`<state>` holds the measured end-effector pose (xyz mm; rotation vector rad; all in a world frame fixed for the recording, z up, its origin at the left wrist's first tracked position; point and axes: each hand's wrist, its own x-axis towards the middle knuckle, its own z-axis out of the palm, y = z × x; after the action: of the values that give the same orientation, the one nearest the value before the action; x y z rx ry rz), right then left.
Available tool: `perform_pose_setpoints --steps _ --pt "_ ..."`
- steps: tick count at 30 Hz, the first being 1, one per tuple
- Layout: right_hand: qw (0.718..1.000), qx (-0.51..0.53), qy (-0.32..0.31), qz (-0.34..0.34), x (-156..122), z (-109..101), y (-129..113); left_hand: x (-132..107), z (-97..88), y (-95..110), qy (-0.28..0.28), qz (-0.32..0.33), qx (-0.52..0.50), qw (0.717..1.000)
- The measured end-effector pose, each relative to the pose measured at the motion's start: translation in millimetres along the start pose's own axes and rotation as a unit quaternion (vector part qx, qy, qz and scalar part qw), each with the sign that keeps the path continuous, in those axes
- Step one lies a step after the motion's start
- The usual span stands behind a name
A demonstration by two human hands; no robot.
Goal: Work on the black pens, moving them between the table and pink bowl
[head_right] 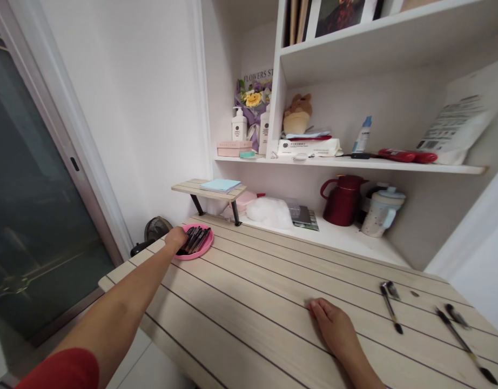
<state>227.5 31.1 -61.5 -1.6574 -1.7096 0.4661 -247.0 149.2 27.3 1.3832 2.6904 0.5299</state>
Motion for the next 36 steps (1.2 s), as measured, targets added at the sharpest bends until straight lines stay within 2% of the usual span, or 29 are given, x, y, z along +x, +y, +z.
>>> perform_pose_setpoints --steps 3,7,9,12,14,16,18,21,23,25,27,29,31,33,34,36 --pt "0.999 0.020 -0.036 -0.001 0 -1 -5 0 -1.6 -1 0.003 0.015 0.013 1.000" --pt "0.999 0.014 -0.032 -0.008 -1 -2 -18 -3 -9.2 1 -0.002 0.038 0.026 0.999" --pt "0.999 0.007 -0.051 -0.010 1 -6 -21 -5 -14.9 4 -0.006 0.048 0.028 0.998" --pt "0.996 -0.060 -0.065 -0.005 9 -25 -14 -10 -23.1 13 0.000 0.074 0.022 0.997" --pt "0.987 -0.154 -0.029 0.032 14 -47 2 -20 -25.3 25 0.021 0.108 -0.001 0.994" --pt "0.962 -0.248 0.038 0.107 20 -70 23 -36 -21.9 42 0.051 0.172 -0.067 0.982" --pt "0.936 -0.297 0.084 0.172 24 -89 44 -63 -11.2 64 0.061 0.256 -0.150 0.953" --pt "0.924 -0.294 0.082 0.229 29 -102 62 -120 17.6 106 0.001 0.336 -0.212 0.918" --pt "0.933 -0.261 0.060 0.239 31 -101 64 -166 41.7 135 -0.124 0.353 -0.334 0.865" --pt "0.943 -0.231 0.049 0.235 33 -98 60 -213 65.4 163 -0.275 0.310 -0.434 0.800" --pt "0.951 -0.212 0.048 0.221 35 -92 53 -255 85.7 185 -0.406 0.220 -0.516 0.721" --pt "0.959 -0.194 0.042 0.201 34 -85 43 -288 101.1 203 -0.497 0.100 -0.594 0.624" --pt "0.971 -0.167 0.028 0.171 29 -75 31 -310 111.8 216 -0.522 0.070 -0.607 0.595" --pt "0.984 -0.125 0.004 0.127 19 -63 18 -321 118.3 224 -0.532 0.056 -0.618 0.577" --pt "0.995 -0.067 -0.014 0.073 13 -59 12 -323 120.3 226 -0.533 0.044 -0.632 0.561" --pt "0.999 -0.004 -0.041 -0.006 3 -54 1 -320 121.8 228 -0.531 0.013 -0.667 0.523"
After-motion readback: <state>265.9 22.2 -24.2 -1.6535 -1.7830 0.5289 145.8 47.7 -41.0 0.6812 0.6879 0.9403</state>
